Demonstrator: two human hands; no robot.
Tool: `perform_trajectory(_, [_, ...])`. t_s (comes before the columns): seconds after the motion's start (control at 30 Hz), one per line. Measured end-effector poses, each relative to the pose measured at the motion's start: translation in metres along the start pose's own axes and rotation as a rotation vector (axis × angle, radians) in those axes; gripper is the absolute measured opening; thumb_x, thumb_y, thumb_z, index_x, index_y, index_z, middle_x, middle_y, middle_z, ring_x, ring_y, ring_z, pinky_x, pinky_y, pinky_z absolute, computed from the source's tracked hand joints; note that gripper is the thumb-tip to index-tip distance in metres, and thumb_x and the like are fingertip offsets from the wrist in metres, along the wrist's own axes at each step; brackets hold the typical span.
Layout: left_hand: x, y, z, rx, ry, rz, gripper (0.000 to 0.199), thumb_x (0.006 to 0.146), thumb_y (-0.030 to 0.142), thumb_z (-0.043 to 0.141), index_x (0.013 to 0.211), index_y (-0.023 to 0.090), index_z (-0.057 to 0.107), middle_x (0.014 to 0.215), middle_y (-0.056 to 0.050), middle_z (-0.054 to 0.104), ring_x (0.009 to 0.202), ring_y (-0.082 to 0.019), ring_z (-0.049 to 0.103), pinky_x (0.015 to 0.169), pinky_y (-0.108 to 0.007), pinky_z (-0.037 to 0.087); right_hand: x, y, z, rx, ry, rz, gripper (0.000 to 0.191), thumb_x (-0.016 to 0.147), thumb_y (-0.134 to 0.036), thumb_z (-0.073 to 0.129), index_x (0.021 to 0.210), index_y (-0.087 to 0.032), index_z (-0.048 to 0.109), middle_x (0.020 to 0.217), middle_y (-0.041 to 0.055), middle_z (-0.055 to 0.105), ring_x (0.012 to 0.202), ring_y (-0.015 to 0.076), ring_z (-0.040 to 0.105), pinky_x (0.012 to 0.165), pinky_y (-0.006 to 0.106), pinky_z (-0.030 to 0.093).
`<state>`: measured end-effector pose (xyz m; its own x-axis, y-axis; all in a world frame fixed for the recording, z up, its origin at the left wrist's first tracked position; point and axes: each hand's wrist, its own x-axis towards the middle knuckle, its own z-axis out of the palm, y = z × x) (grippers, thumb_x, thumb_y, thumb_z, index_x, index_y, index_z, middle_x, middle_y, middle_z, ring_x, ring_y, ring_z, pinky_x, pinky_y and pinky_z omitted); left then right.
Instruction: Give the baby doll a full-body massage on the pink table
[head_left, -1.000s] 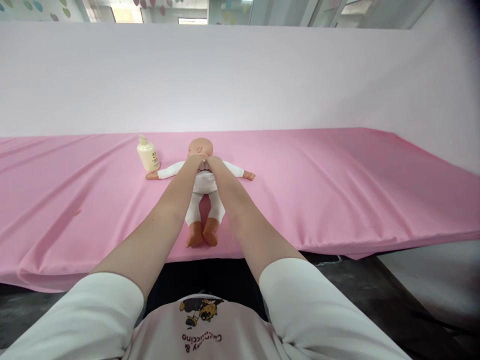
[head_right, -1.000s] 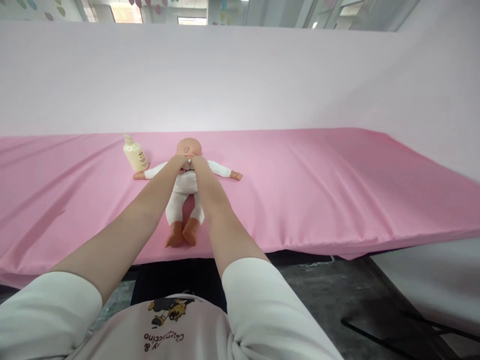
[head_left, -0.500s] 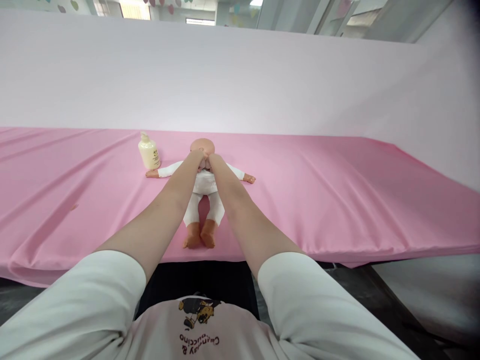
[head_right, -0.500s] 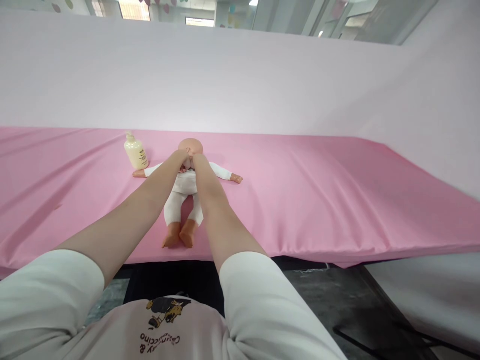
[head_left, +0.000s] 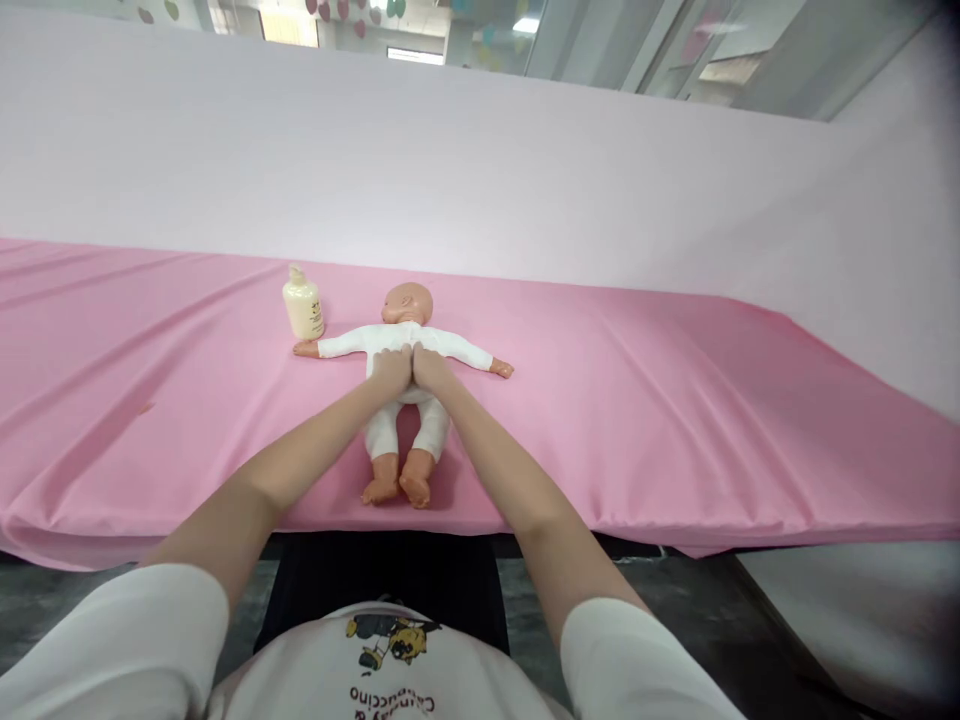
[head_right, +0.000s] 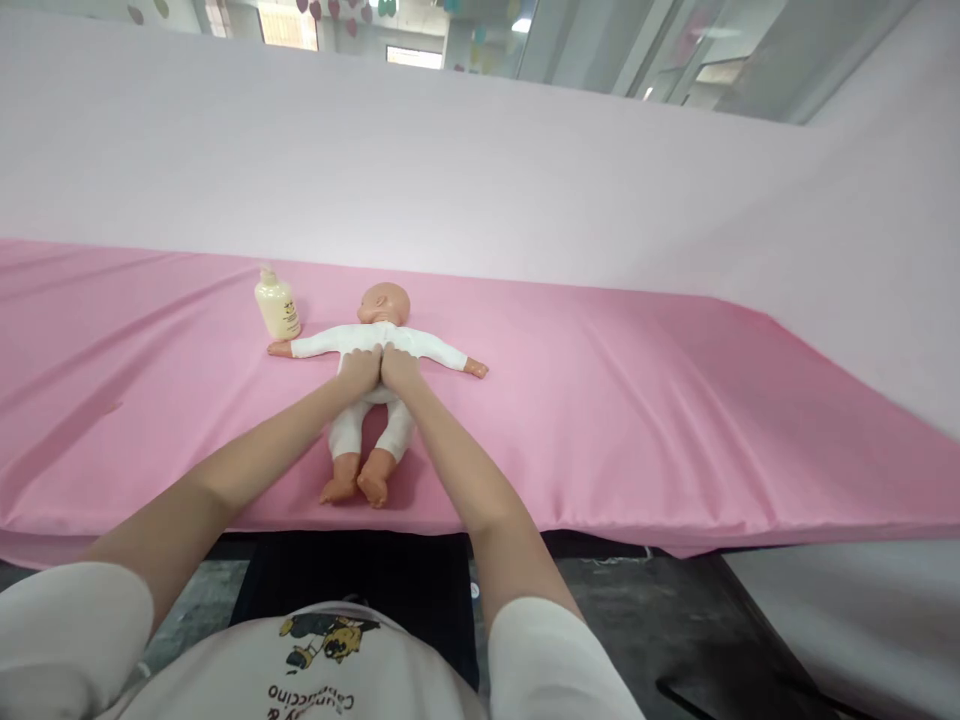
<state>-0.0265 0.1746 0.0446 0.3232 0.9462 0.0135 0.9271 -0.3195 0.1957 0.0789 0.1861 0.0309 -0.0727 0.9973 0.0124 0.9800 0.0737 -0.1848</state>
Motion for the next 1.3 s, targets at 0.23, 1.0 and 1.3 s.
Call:
perform_trajectory(0.23, [-0.04, -0.026, 0.041, 0.058, 0.159, 0.299, 0.042, 0.097, 0.017, 0.039, 0.137, 0.012, 0.052, 0.133, -0.017, 0.058, 0.126, -0.029, 0.051, 0.112, -0.041, 0.038, -0.057, 0.021, 0.033, 0.095, 0.14, -0.231, 0.046, 0.1, -0.01, 0.031, 0.142, -0.01, 0.05, 0.146, 0.0166, 0.054, 0.134, 0.0234, 0.05, 0.117, 0.036, 0.036])
perform_trajectory(1.0, [0.052, -0.035, 0.013, -0.008, 0.073, 0.018, 0.033, 0.099, 0.015, 0.046, 0.128, 0.007, 0.056, 0.118, -0.017, 0.067, 0.111, -0.025, 0.063, 0.099, -0.033, 0.046, 0.034, 0.007, 0.009, -0.07, 0.125, -0.046, 0.033, 0.101, -0.02, 0.04, 0.119, -0.011, 0.066, 0.137, 0.0189, 0.059, 0.127, 0.0312, 0.055, 0.103, 0.04, 0.047])
perform_trajectory(1.3, [0.082, -0.043, 0.012, -0.079, 0.092, -0.099, 0.04, 0.103, 0.025, 0.048, 0.137, 0.005, 0.05, 0.116, -0.016, 0.068, 0.105, -0.023, 0.067, 0.095, -0.04, 0.053, 0.064, 0.01, 0.016, 0.051, 0.163, 0.068, 0.038, 0.102, -0.018, 0.033, 0.136, -0.007, 0.047, 0.122, 0.0191, 0.071, 0.112, 0.0253, 0.068, 0.093, 0.032, 0.049])
